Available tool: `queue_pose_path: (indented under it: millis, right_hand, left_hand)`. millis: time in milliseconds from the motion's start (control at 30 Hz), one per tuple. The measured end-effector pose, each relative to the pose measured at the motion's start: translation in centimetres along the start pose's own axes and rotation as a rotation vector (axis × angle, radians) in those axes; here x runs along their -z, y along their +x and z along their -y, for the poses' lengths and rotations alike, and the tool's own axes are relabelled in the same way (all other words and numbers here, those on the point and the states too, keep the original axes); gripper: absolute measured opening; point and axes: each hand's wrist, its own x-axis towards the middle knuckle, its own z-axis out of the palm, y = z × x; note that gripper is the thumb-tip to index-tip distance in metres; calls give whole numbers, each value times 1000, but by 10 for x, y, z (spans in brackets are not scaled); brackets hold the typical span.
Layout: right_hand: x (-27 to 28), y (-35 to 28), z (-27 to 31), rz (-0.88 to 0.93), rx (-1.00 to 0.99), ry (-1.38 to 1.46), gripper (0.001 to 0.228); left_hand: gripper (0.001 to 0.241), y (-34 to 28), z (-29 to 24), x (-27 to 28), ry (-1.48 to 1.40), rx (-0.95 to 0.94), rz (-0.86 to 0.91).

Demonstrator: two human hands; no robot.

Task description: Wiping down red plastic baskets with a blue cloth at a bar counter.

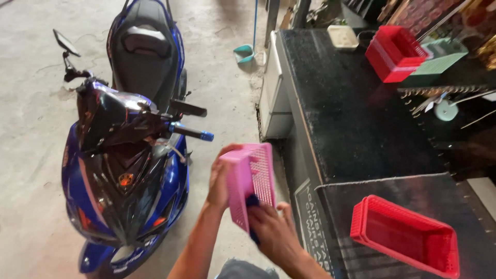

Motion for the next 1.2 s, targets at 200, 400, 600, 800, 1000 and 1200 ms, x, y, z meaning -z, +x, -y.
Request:
queue_pose_path:
  millis: [200, 400, 600, 800, 1000, 1200]
  right_hand:
    - [-28, -16, -18, -55, 151, 124, 24]
    - [-15, 2, -18, -104, 198, -83, 27]
    - [25, 15, -9, -83, 46, 416, 19]
    - [54, -3, -11, -165, -315, 1197, 28]
    - [77, -1, -1, -136, 295, 639, 63]
    - [98, -5, 28, 414, -245, 1008, 82]
  left_hand:
    - [63, -5, -3, -3, -62, 83, -240]
    - [72, 5, -19, -1, 241, 303, -208]
    - [99, -6, -43, -8, 196, 262, -118]
    - [134, -47, -35, -41, 1003, -494, 260]
    - [140, -47, -32, -20, 1167, -691, 342]
    - [115, -52, -25, -31, 993, -597, 292]
